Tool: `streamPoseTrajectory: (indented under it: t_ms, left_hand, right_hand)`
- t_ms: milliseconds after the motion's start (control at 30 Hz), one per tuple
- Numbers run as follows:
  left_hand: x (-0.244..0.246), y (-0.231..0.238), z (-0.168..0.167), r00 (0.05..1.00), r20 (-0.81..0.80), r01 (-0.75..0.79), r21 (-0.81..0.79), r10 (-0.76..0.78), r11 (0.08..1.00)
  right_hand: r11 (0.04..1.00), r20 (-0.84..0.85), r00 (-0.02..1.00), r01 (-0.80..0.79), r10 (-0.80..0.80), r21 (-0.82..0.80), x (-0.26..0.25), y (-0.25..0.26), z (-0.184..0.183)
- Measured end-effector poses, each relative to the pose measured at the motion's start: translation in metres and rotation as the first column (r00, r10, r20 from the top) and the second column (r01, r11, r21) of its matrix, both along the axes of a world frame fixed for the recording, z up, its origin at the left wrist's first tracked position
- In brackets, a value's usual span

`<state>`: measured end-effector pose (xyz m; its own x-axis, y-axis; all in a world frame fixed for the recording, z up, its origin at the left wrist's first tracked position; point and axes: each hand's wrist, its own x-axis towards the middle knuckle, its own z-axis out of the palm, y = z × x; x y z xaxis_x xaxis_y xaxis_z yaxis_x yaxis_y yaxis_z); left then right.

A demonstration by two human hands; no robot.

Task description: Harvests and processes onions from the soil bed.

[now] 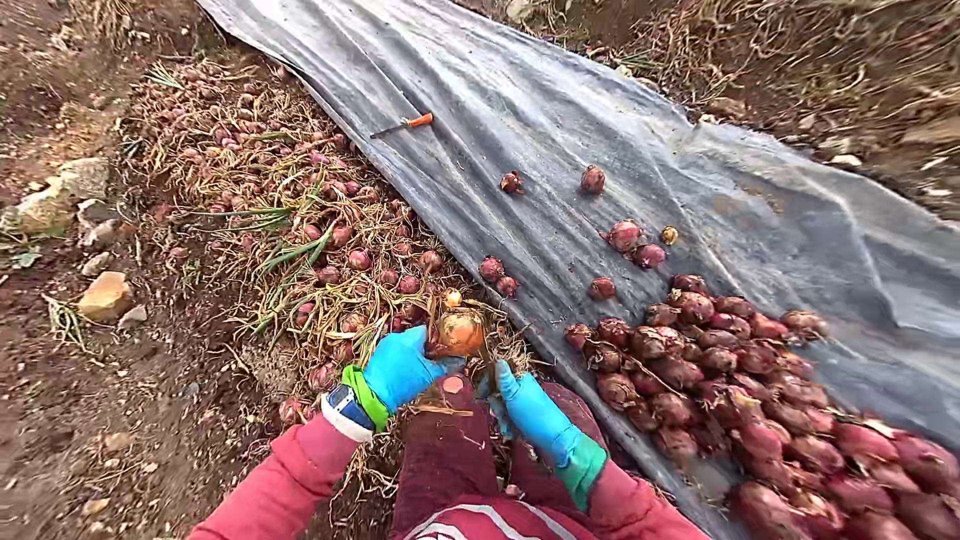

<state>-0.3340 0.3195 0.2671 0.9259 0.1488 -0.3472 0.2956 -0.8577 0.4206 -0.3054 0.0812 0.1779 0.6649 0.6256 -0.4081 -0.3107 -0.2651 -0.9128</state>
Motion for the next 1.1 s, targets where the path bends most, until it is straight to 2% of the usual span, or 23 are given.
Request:
streamPoseTrajectory:
  t_ms: [67, 100, 133, 167, 233, 267, 300, 367, 433, 500, 567, 667, 733, 800, 867, 933, 1033, 1100]
  left_hand:
    - [-0.001, -0.032, 0.005, 0.954, -0.165, 0.247, -0.043, -0.250, 0.968]
    - [0.004, -0.045, 0.005, 0.903, -0.209, 0.367, -0.081, -0.376, 0.927]
    - [0.014, -0.051, 0.001, 0.881, -0.209, 0.417, -0.082, -0.425, 0.905]
    - [0.031, -0.050, -0.007, 0.894, -0.200, 0.401, -0.043, -0.401, 0.915]
    - [0.085, -0.027, -0.040, 0.959, -0.182, 0.237, 0.090, -0.218, 0.967]
    - [0.117, -0.010, -0.062, 0.976, -0.170, 0.160, 0.134, -0.137, 0.978]
    - [0.150, 0.003, -0.084, 0.983, -0.154, 0.126, 0.160, -0.101, 0.979]
    - [0.214, 0.020, -0.134, 0.979, -0.135, 0.177, 0.188, -0.153, 0.966]
    - [0.257, 0.021, -0.187, 0.955, -0.213, 0.243, 0.159, -0.207, 0.957]
    - [0.276, 0.021, -0.237, 0.896, -0.348, 0.322, 0.084, -0.275, 0.943]
    - [0.265, 0.019, -0.268, 0.835, -0.458, 0.363, 0.045, -0.304, 0.931]
    - [0.216, 0.020, -0.272, 0.798, -0.571, 0.284, 0.080, -0.189, 0.955]
    - [0.165, 0.020, -0.263, 0.798, -0.598, 0.189, 0.141, -0.068, 0.972]
    - [0.130, 0.028, -0.266, 0.754, -0.655, 0.100, 0.198, 0.056, 0.975]
    - [0.089, 0.037, -0.265, 0.697, -0.699, -0.031, 0.196, 0.161, 0.980]
    - [0.079, 0.048, -0.254, 0.680, -0.697, -0.164, 0.158, 0.227, 0.974]
    - [0.069, 0.046, -0.213, 0.787, -0.589, -0.237, -0.011, 0.186, 0.971]
    - [0.071, 0.034, -0.168, 0.875, -0.474, -0.162, -0.099, 0.097, 0.982]
  right_hand:
    - [0.990, 0.031, 0.990, -0.137, 0.138, -0.028, -0.002, -0.007, -0.001]
    - [0.991, 0.064, 0.989, -0.136, 0.137, -0.015, 0.000, -0.013, -0.001]
    - [0.997, 0.080, 0.994, -0.073, 0.071, 0.023, 0.003, -0.020, -0.002]
    - [0.995, 0.067, 0.996, 0.054, -0.059, 0.079, 0.006, -0.027, -0.006]
    - [0.919, -0.026, 0.932, 0.361, -0.362, 0.158, 0.019, -0.038, -0.016]
    - [0.881, -0.061, 0.893, 0.450, -0.446, 0.148, 0.028, -0.045, -0.023]
    - [0.867, -0.080, 0.874, 0.486, -0.479, 0.115, 0.036, -0.053, -0.032]
    - [0.876, -0.127, 0.873, 0.480, -0.471, 0.052, 0.045, -0.060, -0.052]
    - [0.889, -0.206, 0.869, 0.457, -0.450, -0.011, 0.043, -0.061, -0.066]
    - [0.885, -0.270, 0.846, 0.461, -0.460, -0.063, 0.045, -0.058, -0.082]
    - [0.866, -0.328, 0.806, 0.489, -0.493, -0.103, 0.052, -0.058, -0.094]
    - [0.851, -0.389, 0.761, 0.504, -0.519, -0.149, 0.061, -0.054, -0.112]
    - [0.869, -0.428, 0.759, 0.463, -0.491, -0.176, 0.062, -0.049, -0.117]
    - [0.885, -0.448, 0.766, 0.434, -0.462, -0.171, 0.068, -0.040, -0.123]
    - [0.894, -0.464, 0.766, 0.412, -0.444, -0.175, 0.063, -0.035, -0.122]
    - [0.894, -0.466, 0.766, 0.410, -0.444, -0.178, 0.064, -0.027, -0.125]
    - [0.915, -0.535, 0.744, 0.358, -0.400, -0.187, 0.046, -0.021, -0.131]
    - [0.952, -0.534, 0.792, 0.288, -0.297, -0.102, 0.038, -0.016, -0.128]
